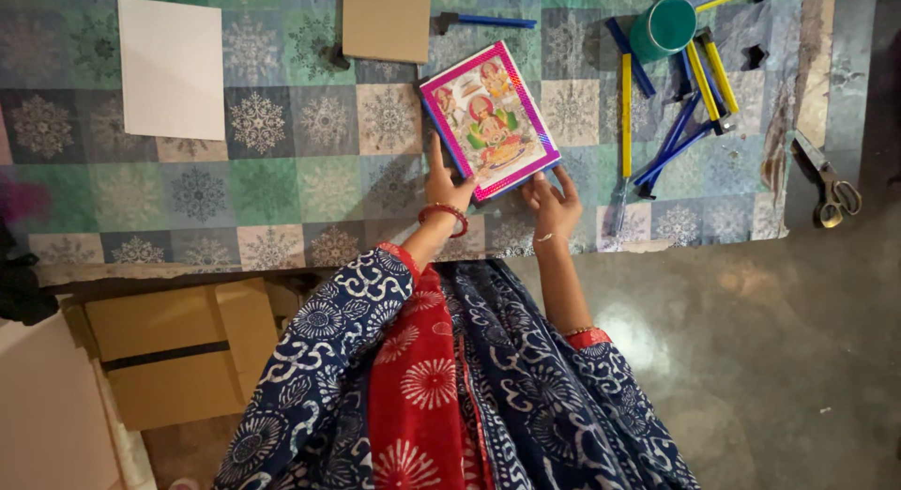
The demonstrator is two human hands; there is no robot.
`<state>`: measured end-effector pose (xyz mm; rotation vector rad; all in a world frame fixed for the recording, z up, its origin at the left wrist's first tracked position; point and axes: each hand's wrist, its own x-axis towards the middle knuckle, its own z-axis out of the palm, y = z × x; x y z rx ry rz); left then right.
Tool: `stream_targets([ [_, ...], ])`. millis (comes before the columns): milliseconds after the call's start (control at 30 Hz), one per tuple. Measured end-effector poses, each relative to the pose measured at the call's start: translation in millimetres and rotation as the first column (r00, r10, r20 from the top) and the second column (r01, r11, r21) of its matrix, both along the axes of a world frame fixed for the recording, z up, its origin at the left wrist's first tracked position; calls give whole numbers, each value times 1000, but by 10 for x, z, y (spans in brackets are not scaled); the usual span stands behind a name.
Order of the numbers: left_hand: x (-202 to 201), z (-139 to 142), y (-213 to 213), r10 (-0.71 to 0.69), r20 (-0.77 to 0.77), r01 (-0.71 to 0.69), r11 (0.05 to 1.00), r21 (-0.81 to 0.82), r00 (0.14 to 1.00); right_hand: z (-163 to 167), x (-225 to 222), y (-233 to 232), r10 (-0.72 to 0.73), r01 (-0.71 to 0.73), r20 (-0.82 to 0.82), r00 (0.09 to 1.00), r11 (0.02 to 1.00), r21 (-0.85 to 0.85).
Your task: The person places a pink beaded frame border over a printed religious picture on the table, aligns it, and positions blue and yellow frame sticks around the edges of the picture, pressing and adjusting them to fit. They repeatedly reposition the picture and border pieces to line them up.
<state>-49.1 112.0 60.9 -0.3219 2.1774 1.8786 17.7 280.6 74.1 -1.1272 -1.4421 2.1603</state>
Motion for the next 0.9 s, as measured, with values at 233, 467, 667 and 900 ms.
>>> stream_targets([
  [233, 31, -75, -39, -43, -67, 43, 999, 0, 997, 110, -23, -60, -62, 62, -29, 998, 998, -13],
  [467, -23, -64, -128, -78, -37, 73, 989, -130, 996, 65, 9, 15, -3, 3, -17, 1000, 1000, -2],
  [667, -113, -77, -250, -133, -155, 122, 989, -80, 979, -6, 102, 110, 90, -90, 2, 996, 994, 63],
  [900, -221, 51, -315, -150, -117, 156, 986, 50, 982, 63, 118, 152, 269, -262, 30, 963, 894, 363],
])
